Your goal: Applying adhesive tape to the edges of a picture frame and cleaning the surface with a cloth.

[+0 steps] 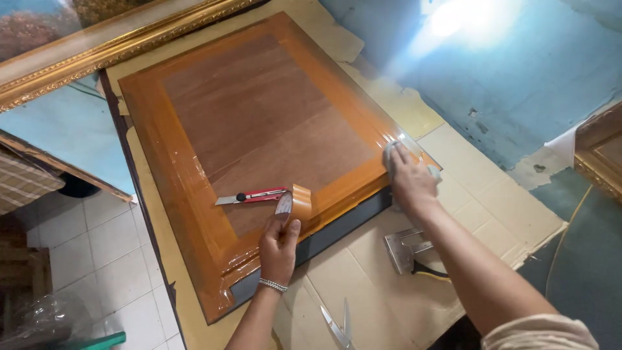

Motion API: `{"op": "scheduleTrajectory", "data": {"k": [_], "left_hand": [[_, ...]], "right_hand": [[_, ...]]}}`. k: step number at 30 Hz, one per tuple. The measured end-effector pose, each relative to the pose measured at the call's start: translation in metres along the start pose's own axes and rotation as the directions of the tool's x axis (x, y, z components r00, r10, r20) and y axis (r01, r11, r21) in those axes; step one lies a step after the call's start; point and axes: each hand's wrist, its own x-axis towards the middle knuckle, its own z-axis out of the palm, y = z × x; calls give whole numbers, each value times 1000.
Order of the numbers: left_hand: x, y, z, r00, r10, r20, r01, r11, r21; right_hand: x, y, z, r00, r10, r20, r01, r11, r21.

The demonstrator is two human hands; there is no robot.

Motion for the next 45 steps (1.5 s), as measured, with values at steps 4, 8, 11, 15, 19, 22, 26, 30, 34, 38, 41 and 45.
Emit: {"op": "scheduleTrajectory", "data": {"k": [4,8,11,15,19,22,26,30,34,38,41,45], "left_hand": [[0,-7,-6,999,-47,16,48,994,-95],[1,-8,-12,999,35,11,-34,991,-129],[3,-16,-12,1000,3,6,-2,986,-166],[9,-36,-13,994,-110,20,111,964,-240],[9,-28,-34,990,-118,-74,83,926,-369],[-9,-29,-58,988,-63,-141,11,939,-342],[-51,-11,-91,989,-97,-112,51,931,-360],[-83,12,-115,1000,27,5,-22,885,-465],[-105,34,-141,992,118,46,-89,906,-414],[-113,34,-164,983,153,106,-112,942,-316],[-120,29,-176,987,148,66,-128,962,-241],[-127,5,-187,993,115,-18,-117,978,-172]], "right_hand": [[7,-1,22,989,116,95,-113,993,-39],[-25,-39,48,949,-91,-301,40,984,-172],[-55,-71,44,934,-170,-314,155,985,-73],[-97,-131,19,914,-323,-244,365,919,148],[-129,-168,16,878,-426,-218,461,875,145],[-153,-165,-17,815,-570,-101,565,745,355],[-167,-133,-24,928,-322,186,285,937,204],[-171,-132,-57,916,-84,393,129,988,-89],[-182,-183,-112,929,-197,312,-33,796,604],[-194,-221,-111,870,-317,379,-177,517,838],[-197,-238,-93,883,-318,345,-178,453,874],[-197,-256,-59,897,-282,341,-186,459,869]]}}
